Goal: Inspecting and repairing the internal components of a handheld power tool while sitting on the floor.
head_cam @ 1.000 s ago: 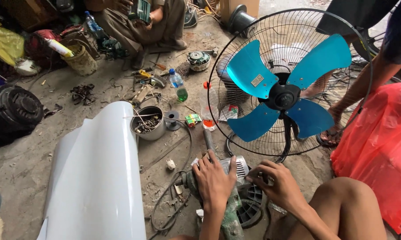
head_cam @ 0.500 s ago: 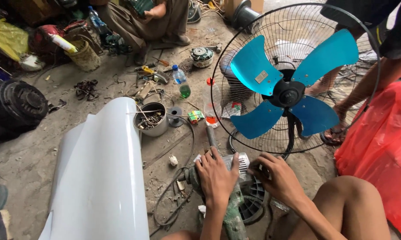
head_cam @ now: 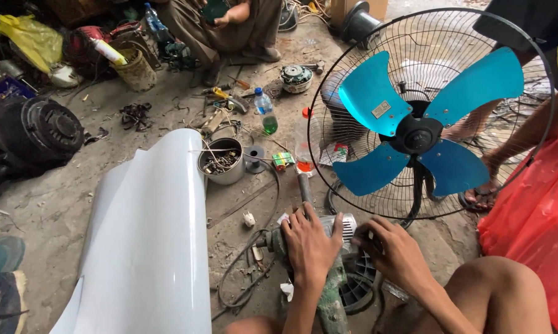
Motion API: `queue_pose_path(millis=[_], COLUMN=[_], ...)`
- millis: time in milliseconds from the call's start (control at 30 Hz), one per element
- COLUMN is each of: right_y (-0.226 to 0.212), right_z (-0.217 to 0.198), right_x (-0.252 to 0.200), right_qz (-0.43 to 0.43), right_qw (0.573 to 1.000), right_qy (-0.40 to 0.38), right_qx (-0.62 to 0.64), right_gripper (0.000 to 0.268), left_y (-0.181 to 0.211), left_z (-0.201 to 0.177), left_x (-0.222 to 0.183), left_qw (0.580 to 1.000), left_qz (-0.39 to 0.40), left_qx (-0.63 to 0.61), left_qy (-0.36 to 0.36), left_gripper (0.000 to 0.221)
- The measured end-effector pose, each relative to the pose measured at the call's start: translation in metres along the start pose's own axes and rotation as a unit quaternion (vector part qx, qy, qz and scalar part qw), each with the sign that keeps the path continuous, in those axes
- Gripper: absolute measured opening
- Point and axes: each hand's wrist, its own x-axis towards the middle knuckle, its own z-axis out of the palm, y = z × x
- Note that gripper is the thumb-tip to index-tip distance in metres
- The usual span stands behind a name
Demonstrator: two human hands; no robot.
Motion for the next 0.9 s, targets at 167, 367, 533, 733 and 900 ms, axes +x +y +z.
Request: queue_pose_path(millis=[167,367,533,733,900], right_y=[0.000,-0.001,-0.007,0.000,-0.010], right_z=[-0.006,0.001,-0.010,-0.003,-0.012], right_x=[-0.001,0.002,-0.003,0.001,-0.008], right_qz=[0.008,0.016,0.004,-0.003,0.017], right_qw=[1.000,1.000,0.999,1.000,0.999], right_qy=[-0.027,-0.012,-0.042,-0.004,-0.045], right_qx=[0.006,-0.009,0.018,-0.009,-0.016], right_gripper=[0.027,0.025,0.021,0.021,0.025], left_y=[0.003,0.003,0.003,0.004,0.001], left_z=[-0.008,-0.010,-0.011,-0.009,0.000], left_x=[0.001,-0.002,0.001,-0.001,-0.001], left_qw=[1.000,1.000,1.000,1.000,1.000], left_qz=[0.007,0.006,0.001,-0.001,-0.006], left_qx=[0.014,0.011,0.014,-0.025,-0.014], left_qy=[0.009,0.002,-0.009,0.005,-0.012], left_gripper=[0.114,0.111,0.112,0.110,0.113])
